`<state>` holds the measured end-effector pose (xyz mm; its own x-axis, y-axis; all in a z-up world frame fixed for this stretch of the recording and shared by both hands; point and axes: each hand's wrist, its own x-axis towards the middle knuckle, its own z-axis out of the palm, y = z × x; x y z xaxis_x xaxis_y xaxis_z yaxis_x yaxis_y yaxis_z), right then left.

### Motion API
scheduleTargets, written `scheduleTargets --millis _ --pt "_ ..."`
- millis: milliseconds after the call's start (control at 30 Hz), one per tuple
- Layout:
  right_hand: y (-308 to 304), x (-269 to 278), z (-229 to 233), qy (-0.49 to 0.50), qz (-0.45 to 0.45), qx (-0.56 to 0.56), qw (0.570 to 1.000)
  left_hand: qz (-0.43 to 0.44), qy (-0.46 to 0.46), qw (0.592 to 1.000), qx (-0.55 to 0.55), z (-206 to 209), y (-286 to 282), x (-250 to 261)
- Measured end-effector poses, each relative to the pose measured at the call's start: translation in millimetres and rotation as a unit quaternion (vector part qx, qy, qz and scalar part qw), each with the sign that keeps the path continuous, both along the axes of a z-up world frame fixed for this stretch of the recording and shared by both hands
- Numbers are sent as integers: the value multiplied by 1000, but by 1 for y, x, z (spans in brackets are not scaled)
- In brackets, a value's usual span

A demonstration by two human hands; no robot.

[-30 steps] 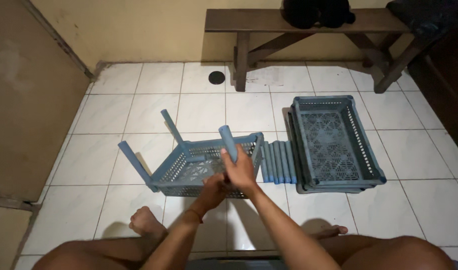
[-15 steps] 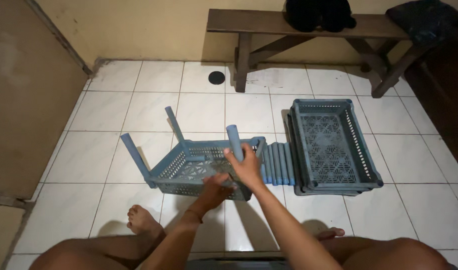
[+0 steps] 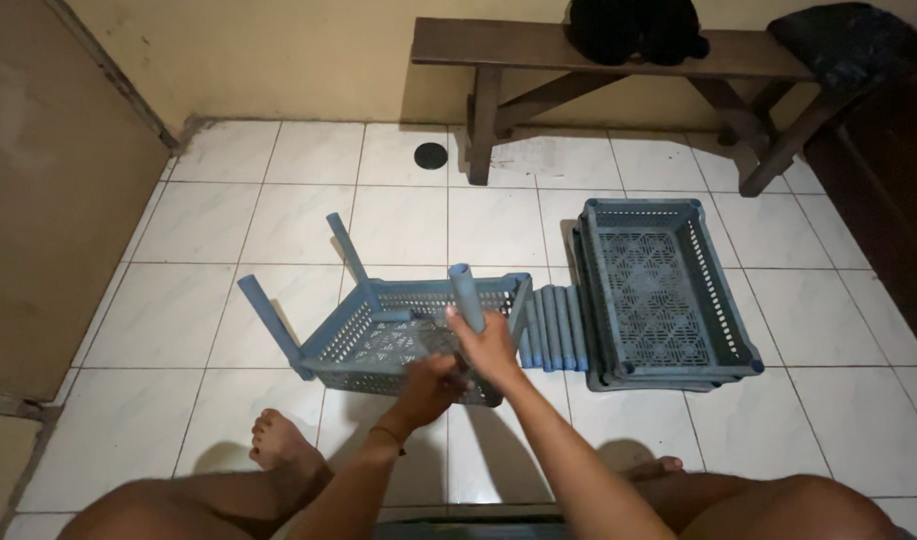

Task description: The person sits on a tiled floor and assembles a blue plastic basket by inserting cylindrical legs into the basket's corner sockets. The person repeatedly picks up legs, aligns them with the basket, and pushes them into place, occasionally adjusting the basket's orientation.

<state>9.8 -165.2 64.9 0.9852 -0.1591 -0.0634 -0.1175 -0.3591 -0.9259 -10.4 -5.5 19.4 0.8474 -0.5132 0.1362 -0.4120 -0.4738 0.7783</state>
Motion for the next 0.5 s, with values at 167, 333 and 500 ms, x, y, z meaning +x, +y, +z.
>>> scheduleTargets --millis 167,333,500 --pt "-17 5 6 87 73 207 972 16 1 999 -48 2 -1 0" --pt "14 -10 29 -145 -108 -28 983 -3 -161 985 -59 2 -2 6" --pt "33 -31 37 -101 -127 -25 986 5 -53 998 -41 -2 -4 8"
